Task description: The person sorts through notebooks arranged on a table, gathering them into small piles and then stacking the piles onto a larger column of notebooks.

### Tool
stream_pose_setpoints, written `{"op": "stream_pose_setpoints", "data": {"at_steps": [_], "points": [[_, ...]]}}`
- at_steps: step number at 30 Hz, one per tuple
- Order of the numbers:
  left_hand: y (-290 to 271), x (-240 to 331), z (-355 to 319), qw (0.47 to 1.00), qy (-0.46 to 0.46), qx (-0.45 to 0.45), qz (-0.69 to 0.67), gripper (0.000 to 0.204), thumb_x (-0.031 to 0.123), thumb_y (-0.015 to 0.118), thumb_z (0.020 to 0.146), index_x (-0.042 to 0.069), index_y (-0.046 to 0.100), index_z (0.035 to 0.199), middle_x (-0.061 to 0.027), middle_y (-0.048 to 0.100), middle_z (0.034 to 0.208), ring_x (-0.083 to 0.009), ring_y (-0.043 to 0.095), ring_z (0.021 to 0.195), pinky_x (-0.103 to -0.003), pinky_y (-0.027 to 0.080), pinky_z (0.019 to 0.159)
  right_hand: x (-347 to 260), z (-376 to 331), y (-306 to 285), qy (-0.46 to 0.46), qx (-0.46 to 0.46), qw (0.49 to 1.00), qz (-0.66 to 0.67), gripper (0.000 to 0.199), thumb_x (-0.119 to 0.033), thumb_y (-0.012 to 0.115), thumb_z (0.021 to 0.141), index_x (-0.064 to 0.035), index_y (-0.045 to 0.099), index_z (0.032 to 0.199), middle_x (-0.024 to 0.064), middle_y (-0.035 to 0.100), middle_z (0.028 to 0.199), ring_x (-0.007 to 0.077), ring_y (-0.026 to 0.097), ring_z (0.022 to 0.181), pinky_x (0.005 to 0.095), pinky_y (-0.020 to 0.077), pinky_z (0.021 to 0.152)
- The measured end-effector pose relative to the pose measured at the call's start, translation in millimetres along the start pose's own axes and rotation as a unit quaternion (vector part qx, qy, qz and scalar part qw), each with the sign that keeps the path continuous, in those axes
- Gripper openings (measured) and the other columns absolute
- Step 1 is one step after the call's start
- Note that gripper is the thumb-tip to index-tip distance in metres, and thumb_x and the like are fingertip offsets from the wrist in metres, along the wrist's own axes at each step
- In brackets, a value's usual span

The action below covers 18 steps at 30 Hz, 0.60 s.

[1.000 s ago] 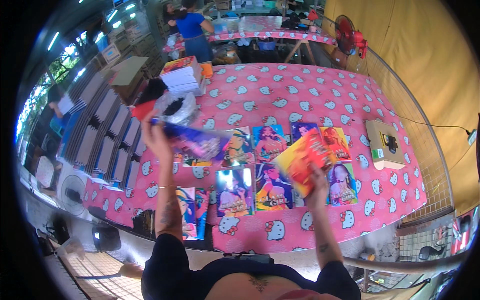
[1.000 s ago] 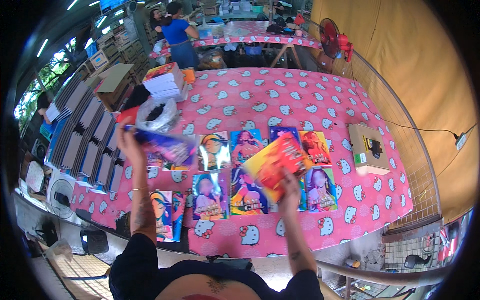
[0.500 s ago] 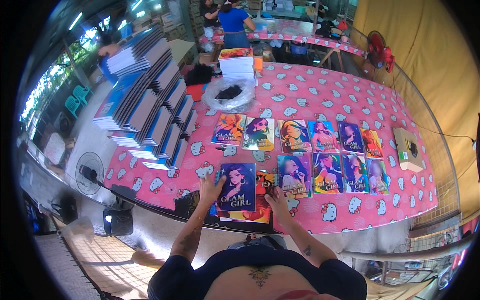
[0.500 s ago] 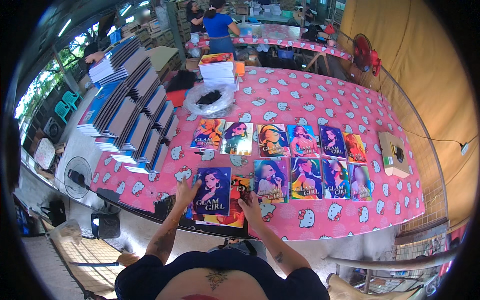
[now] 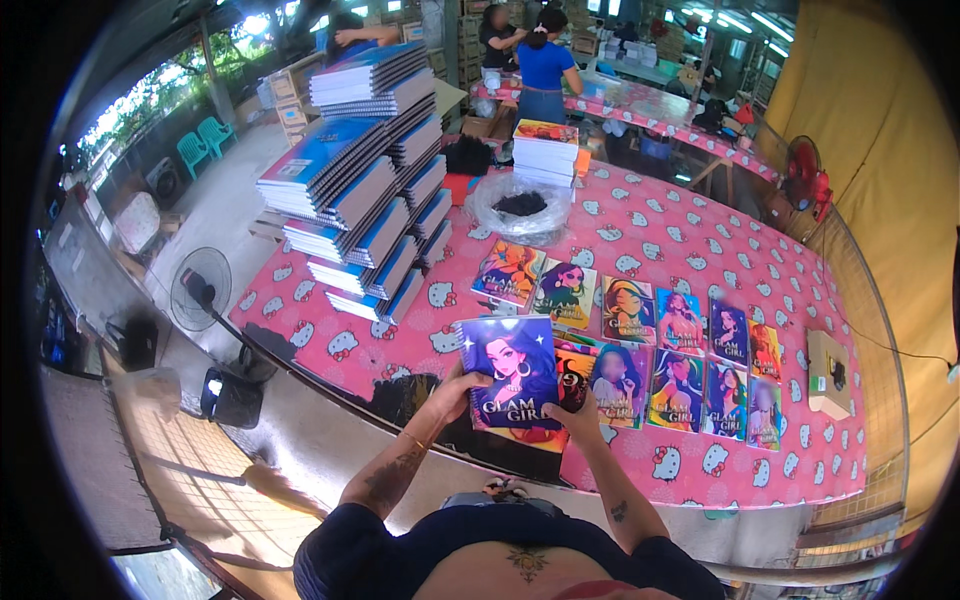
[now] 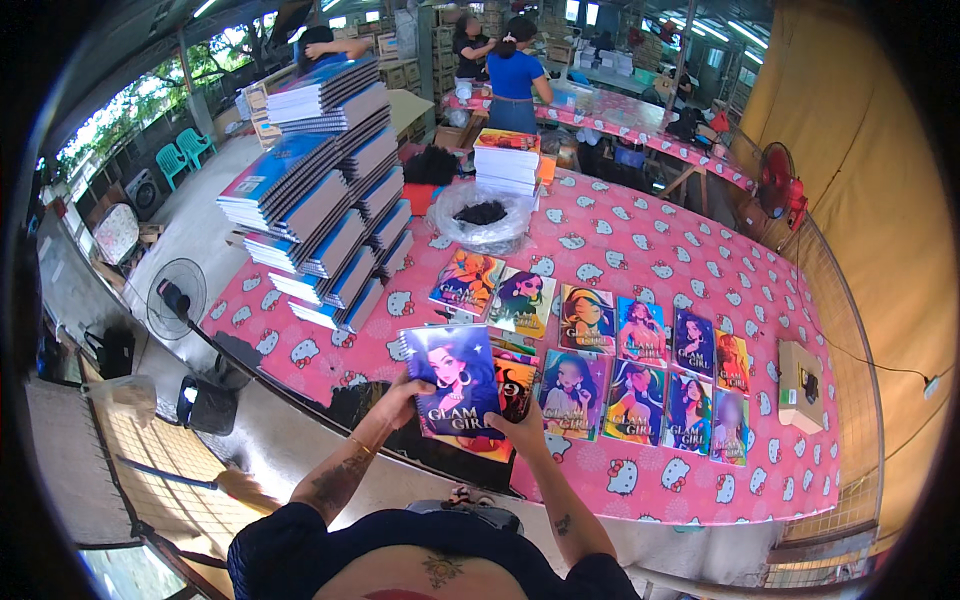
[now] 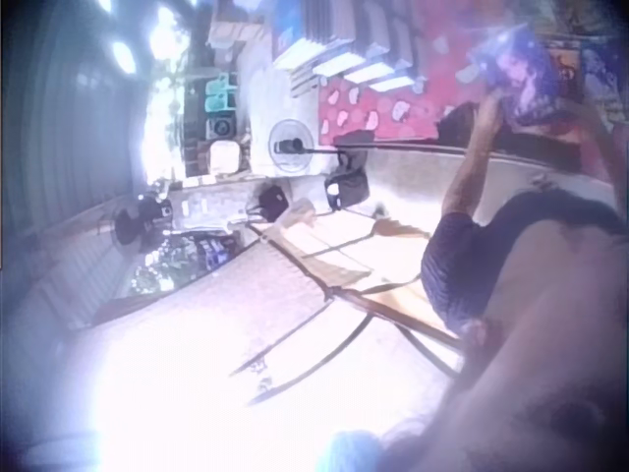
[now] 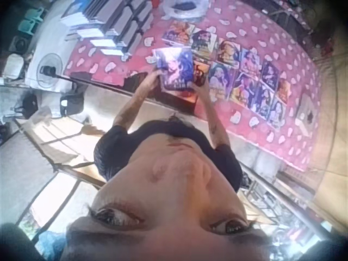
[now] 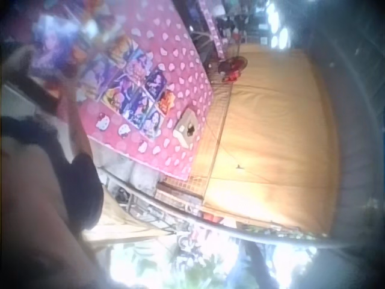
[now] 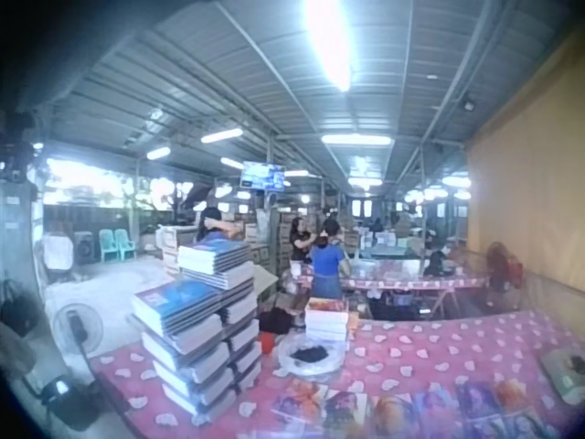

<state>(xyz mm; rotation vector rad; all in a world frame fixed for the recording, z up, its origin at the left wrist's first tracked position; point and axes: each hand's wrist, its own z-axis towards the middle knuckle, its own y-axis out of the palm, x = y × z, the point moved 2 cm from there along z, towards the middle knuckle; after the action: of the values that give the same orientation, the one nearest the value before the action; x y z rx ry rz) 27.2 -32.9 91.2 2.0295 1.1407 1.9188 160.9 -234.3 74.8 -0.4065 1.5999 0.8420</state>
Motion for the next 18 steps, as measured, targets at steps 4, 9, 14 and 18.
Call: {"op": "stream_pose_setpoints", "data": {"at_steps": [4,9,14,18], "points": [[-12.5,1.2,-8.9,0.987,0.046,-0.038,0.152,0.073,0.006,0.070,0.072,0.003,0.037,0.137,-0.0097,0.054,0.123,-0.0199,0.056,0.109,-0.036,0.043,0.098,0.6,-11.0,-11.3,-0.024,-0.042,0.999,-0.001,0.075,-0.006,0.085,0.068,-0.0028,0.043,0.129,0.0068,0.058,0.115,0.0164,0.057,0.106,0.0327,0.0485,0.091],[-19.8,-38.0,-5.4,0.966,0.147,-0.002,0.212,0.077,0.001,0.072,0.070,0.004,0.037,0.139,-0.0055,0.055,0.115,-0.0161,0.054,0.105,-0.032,0.051,0.084,40.6,-1.3,-2.5,-0.147,-0.028,0.982,-0.118,0.090,-0.010,0.087,0.066,-0.0052,0.033,0.138,0.0082,0.054,0.120,0.0191,0.053,0.113,0.0335,0.0431,0.097],[-12.8,-25.0,-2.6,0.986,0.081,-0.009,0.144,0.087,-0.005,0.068,0.072,0.008,0.026,0.146,-0.0101,0.052,0.123,-0.0191,0.051,0.113,-0.032,0.048,0.091,7.8,18.0,11.0,-0.218,-0.086,0.969,-0.076,0.087,-0.013,0.086,0.067,-0.0033,0.034,0.136,0.0107,0.054,0.117,0.0197,0.052,0.112,0.0350,0.0420,0.098],[-12.2,-25.7,3.3,0.983,0.095,-0.033,0.155,0.083,-0.003,0.070,0.074,0.005,0.028,0.144,-0.0092,0.053,0.123,-0.0195,0.053,0.112,-0.033,0.048,0.091,10.6,24.3,10.1,-0.220,-0.049,0.970,-0.087,0.080,-0.014,0.086,0.068,-0.0027,0.037,0.129,0.0105,0.055,0.115,0.0184,0.054,0.110,0.0341,0.0434,0.096]]}}
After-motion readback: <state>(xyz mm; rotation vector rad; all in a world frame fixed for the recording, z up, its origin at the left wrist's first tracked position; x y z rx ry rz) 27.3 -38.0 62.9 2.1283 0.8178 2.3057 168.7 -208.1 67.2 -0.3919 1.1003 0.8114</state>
